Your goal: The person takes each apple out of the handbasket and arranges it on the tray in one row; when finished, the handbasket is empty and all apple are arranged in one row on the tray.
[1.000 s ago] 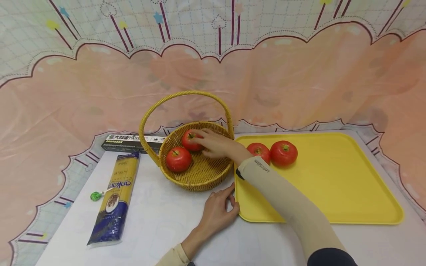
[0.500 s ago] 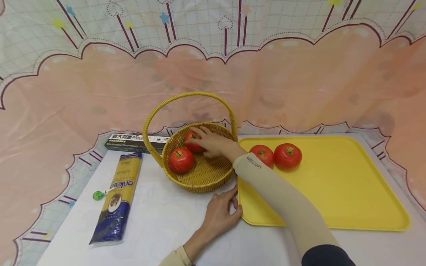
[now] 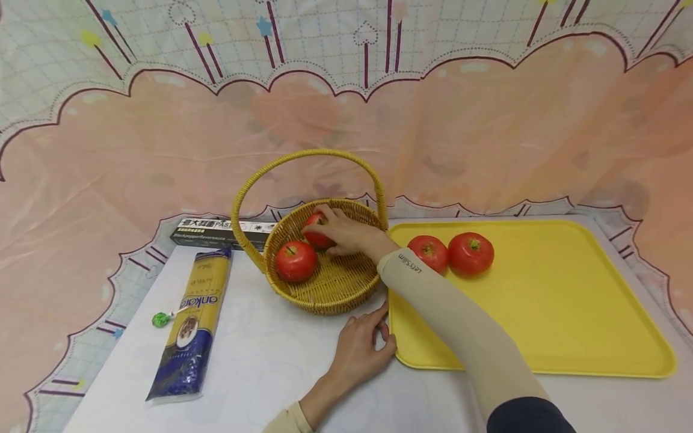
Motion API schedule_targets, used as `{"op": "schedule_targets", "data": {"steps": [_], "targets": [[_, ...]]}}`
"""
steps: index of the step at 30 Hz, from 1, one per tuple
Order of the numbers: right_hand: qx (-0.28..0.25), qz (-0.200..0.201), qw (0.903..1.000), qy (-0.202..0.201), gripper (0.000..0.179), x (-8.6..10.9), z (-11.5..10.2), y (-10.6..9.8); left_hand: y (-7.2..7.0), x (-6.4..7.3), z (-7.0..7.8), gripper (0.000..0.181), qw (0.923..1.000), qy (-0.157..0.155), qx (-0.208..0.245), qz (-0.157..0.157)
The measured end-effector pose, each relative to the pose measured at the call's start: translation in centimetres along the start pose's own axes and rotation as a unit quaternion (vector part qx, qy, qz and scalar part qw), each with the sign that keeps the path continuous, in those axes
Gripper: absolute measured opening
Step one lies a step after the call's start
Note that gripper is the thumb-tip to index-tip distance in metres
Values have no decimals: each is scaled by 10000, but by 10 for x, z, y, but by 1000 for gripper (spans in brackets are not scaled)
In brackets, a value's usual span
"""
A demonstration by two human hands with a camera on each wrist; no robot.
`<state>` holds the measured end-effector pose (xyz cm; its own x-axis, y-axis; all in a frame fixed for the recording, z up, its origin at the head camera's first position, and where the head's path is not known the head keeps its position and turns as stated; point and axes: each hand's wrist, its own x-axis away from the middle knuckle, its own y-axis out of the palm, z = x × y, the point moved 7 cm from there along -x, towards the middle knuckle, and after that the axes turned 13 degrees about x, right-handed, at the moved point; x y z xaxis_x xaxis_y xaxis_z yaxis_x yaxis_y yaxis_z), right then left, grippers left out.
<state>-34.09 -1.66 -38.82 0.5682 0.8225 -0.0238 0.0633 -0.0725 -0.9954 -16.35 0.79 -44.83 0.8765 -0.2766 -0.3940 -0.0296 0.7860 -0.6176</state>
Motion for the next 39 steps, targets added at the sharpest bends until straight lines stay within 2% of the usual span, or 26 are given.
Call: {"op": "schedule_targets", "data": {"steps": [6, 13, 21, 26, 39], "targets": [[-63, 113, 9999, 100, 62, 3, 1, -1, 0, -1, 0, 53, 10000, 31, 10, 1], [147, 226, 9996, 101, 53, 4, 3, -5, 1, -3, 0, 53, 10000, 40, 4, 8], [12, 252, 9995, 214, 58, 7, 8, -7, 0, -3, 1, 53, 10000, 33, 16, 37], [7, 348, 9989, 305, 59, 11, 12, -9, 1, -2, 0, 53, 10000, -33, 50, -51], [-94, 538, 9980, 316, 58, 21, 5, -19, 1, -1, -2, 53, 9999, -43, 69, -82]]}}
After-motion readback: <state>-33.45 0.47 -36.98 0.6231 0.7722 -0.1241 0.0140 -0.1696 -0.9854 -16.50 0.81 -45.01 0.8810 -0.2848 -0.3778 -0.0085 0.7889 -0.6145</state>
